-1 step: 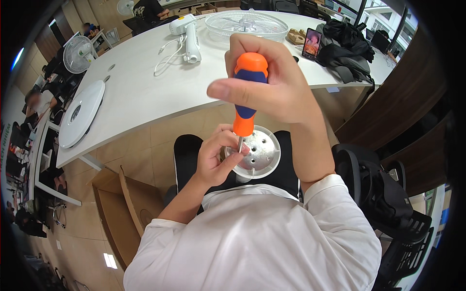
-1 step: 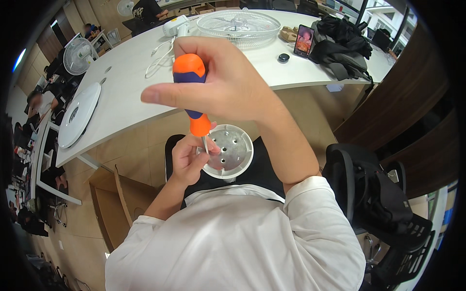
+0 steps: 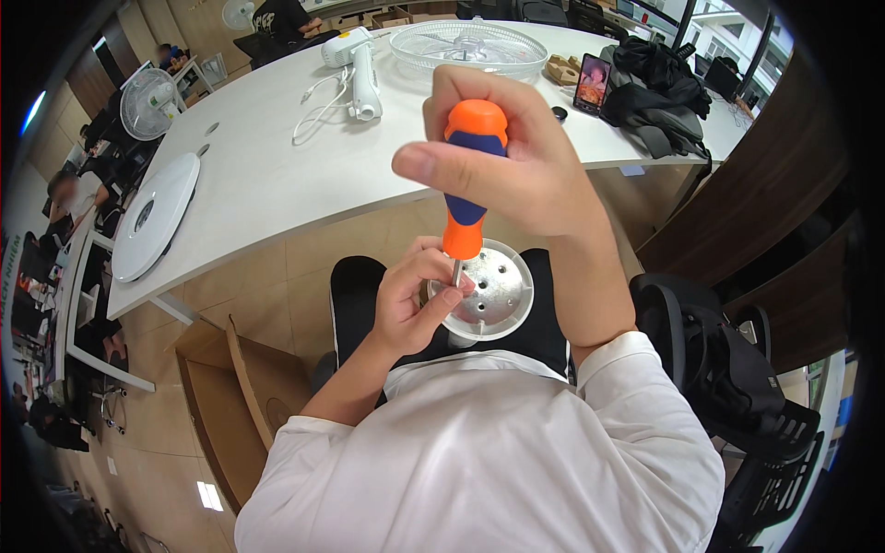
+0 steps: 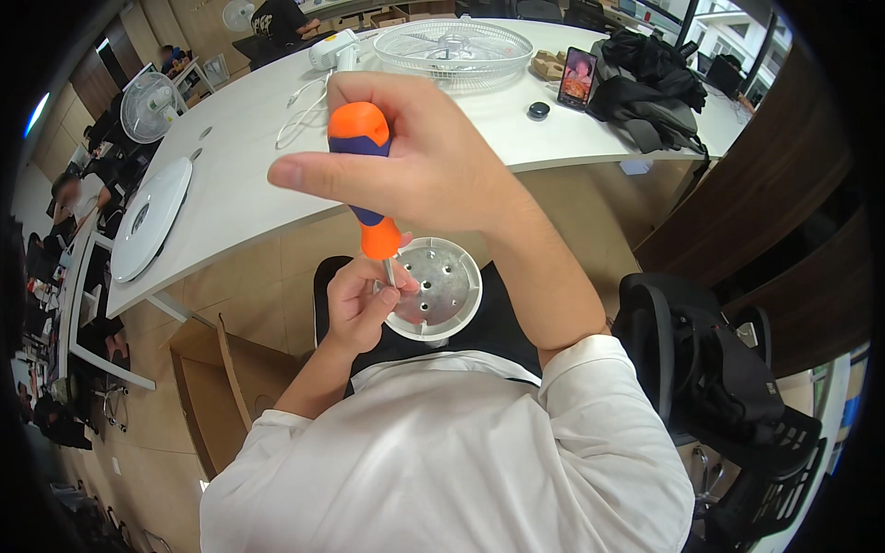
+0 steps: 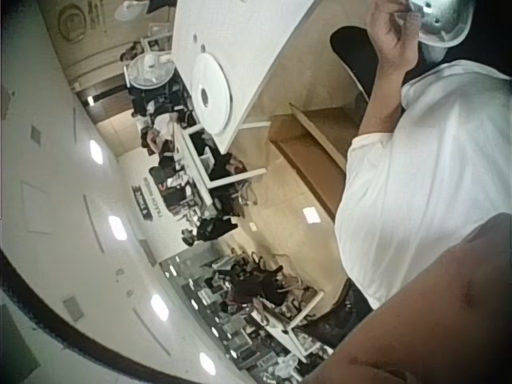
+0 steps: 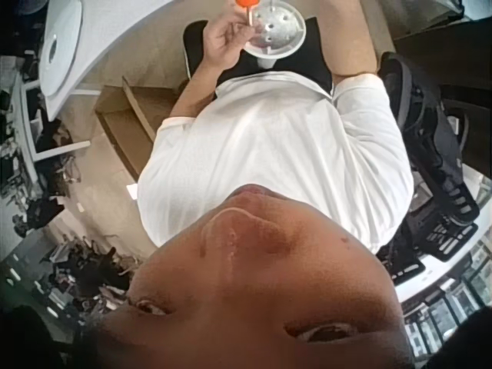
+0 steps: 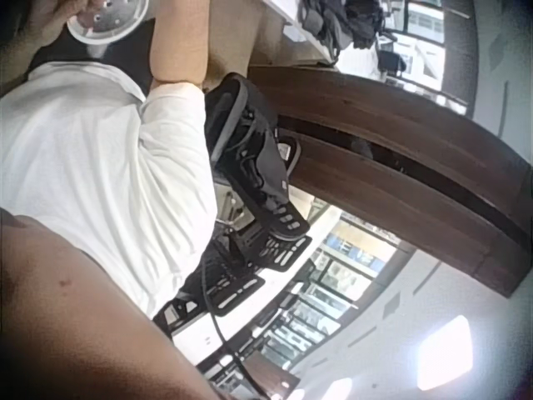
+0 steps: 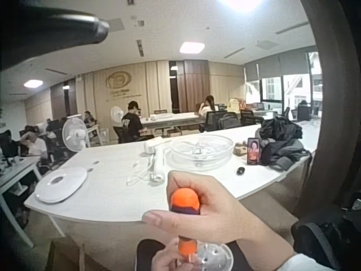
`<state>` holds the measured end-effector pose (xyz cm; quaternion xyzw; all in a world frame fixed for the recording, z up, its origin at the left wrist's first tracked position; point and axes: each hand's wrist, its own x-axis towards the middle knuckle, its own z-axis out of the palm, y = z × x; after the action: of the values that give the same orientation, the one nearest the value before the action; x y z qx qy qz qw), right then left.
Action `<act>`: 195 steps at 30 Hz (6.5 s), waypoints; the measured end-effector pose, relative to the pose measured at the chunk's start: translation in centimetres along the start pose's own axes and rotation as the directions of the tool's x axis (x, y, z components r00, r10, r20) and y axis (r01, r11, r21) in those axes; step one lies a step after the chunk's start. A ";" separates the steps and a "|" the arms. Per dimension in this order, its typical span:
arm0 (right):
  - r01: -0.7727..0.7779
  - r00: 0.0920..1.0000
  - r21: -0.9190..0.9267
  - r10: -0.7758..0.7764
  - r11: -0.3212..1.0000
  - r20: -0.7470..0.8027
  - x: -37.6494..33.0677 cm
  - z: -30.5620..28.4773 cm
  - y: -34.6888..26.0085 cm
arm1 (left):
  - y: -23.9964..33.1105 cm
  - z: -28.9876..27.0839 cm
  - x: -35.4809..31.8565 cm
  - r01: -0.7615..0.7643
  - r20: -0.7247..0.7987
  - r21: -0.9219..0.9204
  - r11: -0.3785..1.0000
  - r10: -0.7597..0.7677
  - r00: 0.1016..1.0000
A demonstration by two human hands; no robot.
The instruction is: The recorder uses a screwdriver to attach a base plate to a fan stand and then secures it with a large plastic nut.
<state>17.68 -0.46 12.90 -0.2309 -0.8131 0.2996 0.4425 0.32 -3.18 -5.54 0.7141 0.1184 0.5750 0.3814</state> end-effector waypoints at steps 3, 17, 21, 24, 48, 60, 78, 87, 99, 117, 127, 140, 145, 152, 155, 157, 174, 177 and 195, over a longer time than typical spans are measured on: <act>-0.032 0.999 0.297 0.025 0.954 0.026 -0.2 1.2 0.1 | -0.3 0.0 0.0 0.008 -0.021 -0.001 1.000 -0.008 1.000; 0.028 0.999 0.338 -0.035 0.941 0.013 -1.2 0.2 0.7 | -0.8 -0.8 -0.1 -0.039 -0.031 0.097 0.995 0.042 0.999; 0.019 0.996 0.273 0.006 0.962 -0.092 -1.2 0.7 0.9 | 0.0 -0.2 0.0 0.008 -0.035 0.045 0.999 -0.006 0.999; -0.059 0.997 0.260 0.071 0.964 -0.039 -1.5 0.7 0.6 | -0.1 -0.3 0.0 -0.032 -0.010 0.091 0.995 0.033 0.999; 0.122 0.992 0.201 -0.123 0.972 -0.008 -0.7 1.5 0.7 | -0.8 -0.5 -0.7 0.120 -0.123 0.007 0.993 -0.118 0.985; 0.064 0.998 0.172 -0.067 0.983 0.013 -1.0 0.2 -0.1 | -0.9 -0.8 -0.5 -0.041 -0.082 0.130 0.991 0.051 0.995; 0.078 0.985 0.181 -0.104 0.980 0.137 -1.6 -0.6 -0.7 | -0.7 -0.8 -1.0 0.053 -0.121 0.039 0.998 -0.048 0.992; 0.276 0.961 -0.032 -0.276 0.961 0.012 -1.5 1.2 0.7 | -0.6 -1.1 -1.3 0.144 -0.117 0.067 0.987 -0.136 0.984; 0.054 0.992 0.223 -0.078 0.973 0.100 -2.5 -0.1 -0.9 | -1.0 -1.3 -1.5 0.027 -0.066 0.173 0.985 -0.016 0.998; -0.161 0.986 0.594 0.103 0.788 0.130 -2.5 0.6 -1.9 | -0.2 0.2 -1.1 0.006 -0.185 0.065 0.998 0.006 0.983; 0.153 0.974 0.107 -0.131 0.983 -0.182 -1.6 1.4 0.4 | 1.2 -1.5 1.0 -0.121 -0.012 0.271 0.955 0.129 0.992; -0.220 0.968 0.750 0.043 0.623 0.249 -1.6 -0.6 -0.9 | 0.3 0.8 1.4 -0.033 -0.003 0.002 0.999 0.033 0.999; -0.055 0.969 0.653 -0.117 0.755 0.216 -1.7 -0.6 0.2 | 0.0 0.4 1.6 -0.078 0.000 0.058 0.995 0.078 0.997; 0.072 0.990 0.162 -0.050 0.984 -0.135 -1.3 0.9 -0.3 | -1.1 0.8 0.6 -0.135 -0.065 -0.098 0.986 0.129 0.989; 0.201 0.964 0.074 -0.184 0.977 -0.190 -1.0 2.2 -0.3 | -1.5 0.9 0.3 -0.129 -0.073 -0.148 0.981 0.120 0.990; 0.262 0.943 -0.039 -0.264 0.964 -0.200 -0.9 2.8 -0.1 | -1.7 0.8 0.6 -0.138 -0.047 -0.114 0.984 0.133 0.990; 0.033 0.973 0.418 -0.125 0.908 0.195 -1.0 -0.4 -0.6 | -1.2 0.3 1.5 -0.108 0.003 0.029 0.994 0.108 0.994; 0.027 0.998 0.101 -0.022 0.995 -0.051 -1.4 0.8 -1.0 | -1.7 0.2 1.2 -0.142 0.025 -0.037 0.989 0.143 0.989; -0.255 0.650 0.954 -0.702 0.160 0.292 1.6 3.0 4.3 | -0.9 0.2 1.8 -0.107 0.109 -0.041 0.993 0.111 0.988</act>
<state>14.75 2.83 9.55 0.3771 -0.5566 0.7191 0.1757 1.31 -1.52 -4.84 0.7436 0.0476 0.5563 0.3678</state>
